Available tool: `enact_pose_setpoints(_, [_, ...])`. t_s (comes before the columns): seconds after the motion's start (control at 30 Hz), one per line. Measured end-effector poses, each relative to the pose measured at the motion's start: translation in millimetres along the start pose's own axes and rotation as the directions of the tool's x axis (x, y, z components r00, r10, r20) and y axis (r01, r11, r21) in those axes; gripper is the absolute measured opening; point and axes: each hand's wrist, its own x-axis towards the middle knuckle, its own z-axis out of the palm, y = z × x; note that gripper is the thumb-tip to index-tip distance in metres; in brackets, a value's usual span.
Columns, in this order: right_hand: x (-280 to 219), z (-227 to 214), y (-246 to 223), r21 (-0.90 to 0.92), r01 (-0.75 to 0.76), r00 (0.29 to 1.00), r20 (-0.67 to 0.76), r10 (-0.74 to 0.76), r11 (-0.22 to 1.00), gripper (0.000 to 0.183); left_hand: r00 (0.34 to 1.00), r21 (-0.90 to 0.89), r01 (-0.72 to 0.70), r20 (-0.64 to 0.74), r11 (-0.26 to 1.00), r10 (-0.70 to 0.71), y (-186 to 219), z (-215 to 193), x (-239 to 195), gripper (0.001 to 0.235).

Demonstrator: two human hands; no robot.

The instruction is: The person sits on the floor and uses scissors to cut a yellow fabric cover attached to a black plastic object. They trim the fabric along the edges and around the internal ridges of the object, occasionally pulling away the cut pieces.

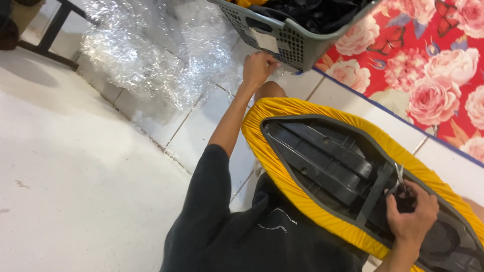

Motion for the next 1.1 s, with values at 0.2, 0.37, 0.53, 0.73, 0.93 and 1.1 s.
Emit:
enact_pose_setpoints(0.2, [1, -2, -11, 0.022, -0.022, 0.999, -0.025, 0.023, 1.000, 0.045, 0.996, 0.060, -0.073, 0.063, 0.995, 0.069, -85, 82, 27, 0.023])
enact_pose_setpoints(0.37, [1, -2, -6, 0.003, -0.033, 0.999, -0.020, 0.033, 0.999, 0.047, 0.999, 0.041, -0.022, 0.045, 0.999, 0.021, -94, 87, 24, 0.024])
enact_pose_setpoints(0.53, [3, -1, -7, 0.007, -0.053, 0.999, 0.009, 0.053, 0.999, 0.049, 0.974, -0.046, 0.228, 0.004, 0.973, -0.228, -93, 76, 21, 0.029])
enact_pose_setpoints(0.73, [10, -3, -19, 0.000, -0.054, 0.998, -0.038, 0.054, 0.999, 0.045, 0.926, 0.022, 0.214, 0.312, 0.977, -0.210, -44, 40, 7, 0.046])
enact_pose_setpoints(0.93, [9, -2, -3, 0.200, -0.171, 0.874, -0.421, 0.243, 0.965, 0.033, 0.923, -0.355, -0.342, 0.049, 0.870, 0.382, 104, -30, -67, 0.016])
enact_pose_setpoints(1.1, [19, -12, -13, 0.370, -0.200, 0.798, -0.476, 0.370, 0.907, 0.028, 0.696, -0.348, -0.663, 0.038, 0.662, 0.717, 198, -19, -110, 0.015])
